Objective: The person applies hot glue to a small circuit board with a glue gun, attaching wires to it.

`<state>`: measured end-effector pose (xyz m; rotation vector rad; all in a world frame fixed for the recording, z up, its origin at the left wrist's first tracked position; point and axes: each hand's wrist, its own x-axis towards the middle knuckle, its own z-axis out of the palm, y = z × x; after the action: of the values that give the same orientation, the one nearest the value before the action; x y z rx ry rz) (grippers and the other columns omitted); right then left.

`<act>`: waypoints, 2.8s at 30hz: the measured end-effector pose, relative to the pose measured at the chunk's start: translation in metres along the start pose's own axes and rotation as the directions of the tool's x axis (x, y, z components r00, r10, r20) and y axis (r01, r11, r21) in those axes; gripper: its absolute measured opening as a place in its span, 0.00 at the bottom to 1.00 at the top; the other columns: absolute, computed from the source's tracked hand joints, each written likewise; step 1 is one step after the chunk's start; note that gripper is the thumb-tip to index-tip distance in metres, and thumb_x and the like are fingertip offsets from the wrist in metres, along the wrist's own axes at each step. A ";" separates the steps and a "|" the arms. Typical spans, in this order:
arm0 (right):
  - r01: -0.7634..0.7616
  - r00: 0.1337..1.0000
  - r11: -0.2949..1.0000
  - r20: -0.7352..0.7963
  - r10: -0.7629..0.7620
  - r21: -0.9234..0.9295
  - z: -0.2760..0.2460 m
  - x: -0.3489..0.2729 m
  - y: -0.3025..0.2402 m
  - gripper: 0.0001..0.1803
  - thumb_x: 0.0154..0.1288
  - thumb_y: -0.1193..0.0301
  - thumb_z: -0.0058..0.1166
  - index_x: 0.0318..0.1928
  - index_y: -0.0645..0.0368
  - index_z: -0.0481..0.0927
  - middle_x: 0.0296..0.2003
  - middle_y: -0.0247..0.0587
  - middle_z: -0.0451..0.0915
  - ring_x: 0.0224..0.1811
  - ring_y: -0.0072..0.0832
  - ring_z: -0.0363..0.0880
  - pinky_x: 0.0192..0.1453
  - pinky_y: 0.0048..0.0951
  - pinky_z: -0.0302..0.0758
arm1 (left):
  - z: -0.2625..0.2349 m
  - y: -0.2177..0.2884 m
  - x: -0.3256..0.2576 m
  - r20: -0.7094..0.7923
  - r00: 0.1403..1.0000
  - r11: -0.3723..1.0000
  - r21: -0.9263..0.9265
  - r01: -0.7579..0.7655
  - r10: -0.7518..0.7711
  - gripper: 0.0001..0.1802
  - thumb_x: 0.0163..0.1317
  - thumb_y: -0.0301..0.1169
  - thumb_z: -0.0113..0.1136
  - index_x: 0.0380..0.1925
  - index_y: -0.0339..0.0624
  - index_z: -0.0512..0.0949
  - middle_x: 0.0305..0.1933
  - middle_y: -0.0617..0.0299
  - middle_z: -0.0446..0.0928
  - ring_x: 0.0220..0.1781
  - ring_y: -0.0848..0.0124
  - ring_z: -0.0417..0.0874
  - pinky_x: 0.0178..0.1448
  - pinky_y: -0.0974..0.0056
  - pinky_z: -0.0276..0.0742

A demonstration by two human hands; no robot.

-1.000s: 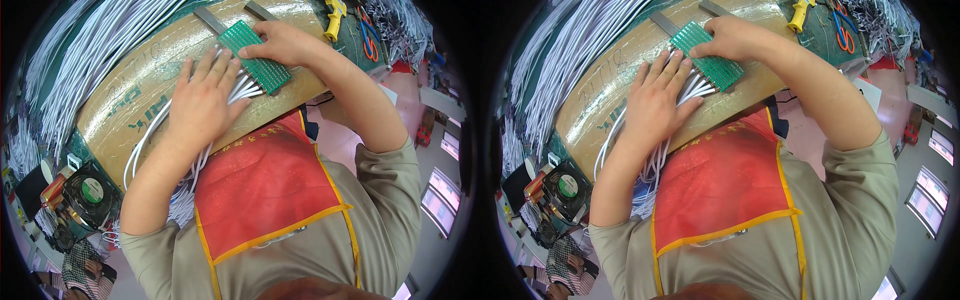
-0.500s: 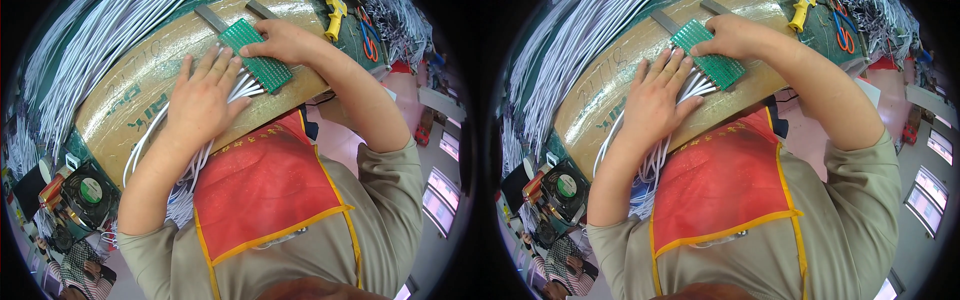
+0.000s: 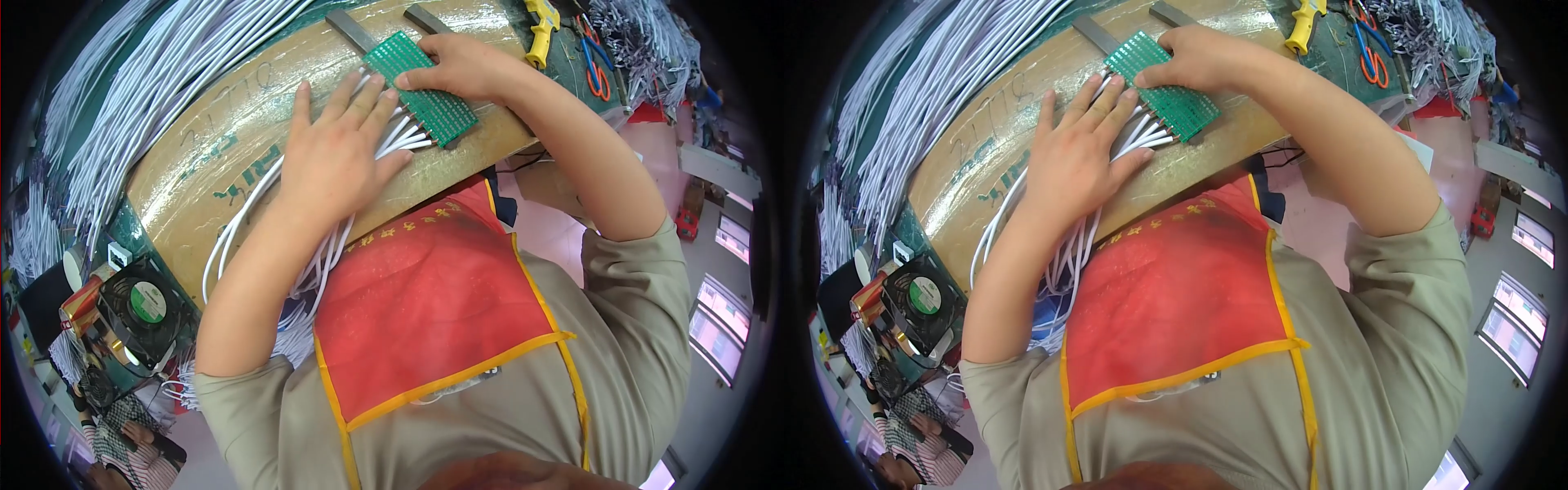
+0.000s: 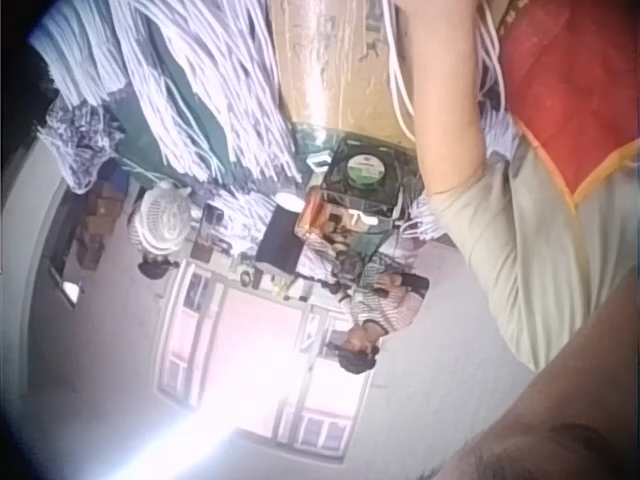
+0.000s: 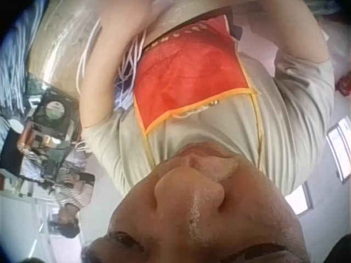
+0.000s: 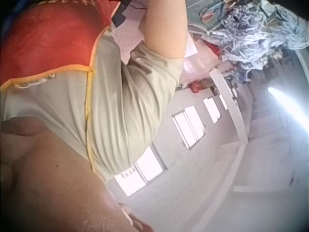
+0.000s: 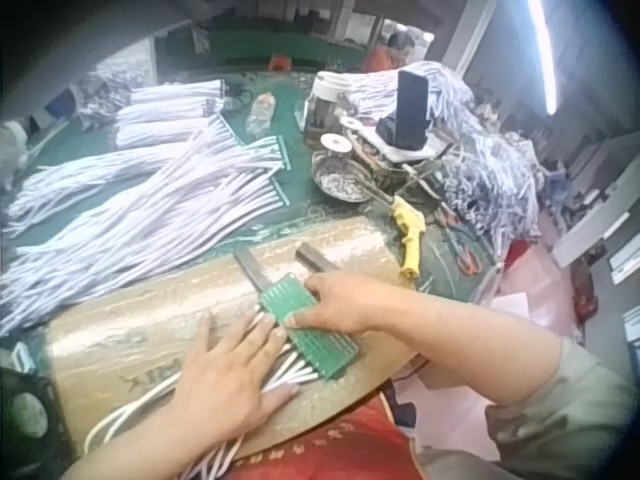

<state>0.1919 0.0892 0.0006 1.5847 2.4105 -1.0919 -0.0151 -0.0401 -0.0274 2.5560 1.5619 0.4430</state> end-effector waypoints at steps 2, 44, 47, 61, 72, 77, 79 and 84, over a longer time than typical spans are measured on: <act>-0.022 1.000 1.000 -0.005 0.022 0.002 0.001 -0.005 0.000 0.28 0.62 0.52 0.70 0.48 0.66 0.82 0.35 0.47 0.85 0.36 0.30 0.82 0.43 0.34 0.78 | 0.000 0.002 0.000 -0.013 1.000 1.000 0.001 0.013 -0.013 0.37 0.64 0.55 0.62 0.69 0.48 0.75 0.75 0.61 0.71 0.80 0.63 0.64 0.81 0.34 0.50; 0.005 0.994 0.999 0.104 -0.010 0.052 -0.003 -0.030 0.002 0.26 0.62 0.59 0.71 0.52 0.65 0.81 0.40 0.47 0.86 0.41 0.31 0.83 0.48 0.35 0.79 | -0.009 0.020 -0.005 0.074 0.992 0.994 0.005 -0.107 0.106 0.32 0.61 0.49 0.68 0.66 0.59 0.77 0.72 0.62 0.74 0.76 0.60 0.70 0.78 0.39 0.58; 0.000 0.994 0.998 0.108 -0.007 0.061 -0.003 -0.029 0.004 0.26 0.63 0.59 0.71 0.52 0.66 0.80 0.40 0.48 0.86 0.41 0.32 0.83 0.48 0.35 0.79 | -0.010 0.020 -0.005 0.077 0.991 0.994 0.021 -0.107 0.106 0.32 0.61 0.49 0.68 0.66 0.59 0.78 0.72 0.62 0.74 0.76 0.60 0.70 0.78 0.39 0.58; -0.025 0.986 0.998 0.163 0.033 -0.049 -0.014 -0.028 -0.008 0.31 0.61 0.54 0.71 0.53 0.65 0.81 0.42 0.49 0.86 0.45 0.35 0.83 0.52 0.35 0.77 | -0.002 0.016 -0.008 0.050 0.993 0.994 0.021 -0.104 0.102 0.31 0.66 0.52 0.63 0.68 0.62 0.76 0.74 0.65 0.73 0.78 0.63 0.68 0.79 0.38 0.56; -0.160 0.975 0.952 0.192 0.111 0.263 -0.005 -0.044 0.007 0.22 0.61 0.60 0.72 0.48 0.62 0.83 0.35 0.39 0.84 0.36 0.26 0.82 0.42 0.29 0.79 | 0.001 0.018 -0.010 0.028 0.999 0.998 0.055 -0.037 0.036 0.26 0.70 0.47 0.60 0.68 0.65 0.76 0.75 0.66 0.71 0.79 0.62 0.65 0.81 0.37 0.53; -0.261 0.946 0.906 0.276 0.171 0.334 -0.005 -0.050 0.009 0.19 0.61 0.61 0.71 0.46 0.60 0.84 0.30 0.34 0.82 0.30 0.19 0.80 0.34 0.24 0.80 | -0.001 0.020 -0.008 -0.097 0.988 0.993 0.000 -0.118 0.118 0.22 0.68 0.40 0.61 0.62 0.59 0.80 0.70 0.60 0.75 0.75 0.59 0.71 0.80 0.37 0.56; -0.268 0.944 0.910 0.277 0.181 0.317 -0.004 -0.049 0.009 0.19 0.61 0.61 0.72 0.46 0.61 0.84 0.31 0.34 0.83 0.30 0.20 0.80 0.34 0.24 0.80 | 0.001 0.021 -0.009 -0.091 0.988 0.992 -0.004 -0.126 0.126 0.21 0.67 0.40 0.61 0.61 0.59 0.81 0.70 0.59 0.75 0.75 0.59 0.71 0.80 0.38 0.56; -0.257 0.948 0.906 0.269 0.168 0.337 -0.002 -0.052 0.006 0.17 0.62 0.63 0.71 0.44 0.61 0.83 0.29 0.33 0.82 0.27 0.19 0.79 0.33 0.23 0.78 | 0.001 0.021 -0.011 -0.087 0.987 0.991 -0.011 -0.135 0.134 0.20 0.67 0.38 0.60 0.59 0.59 0.82 0.69 0.53 0.75 0.75 0.56 0.71 0.79 0.39 0.57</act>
<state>0.2219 0.0508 0.0206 1.6531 1.9075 -1.6522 -0.0014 -0.0595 -0.0248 2.6736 1.4098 0.5858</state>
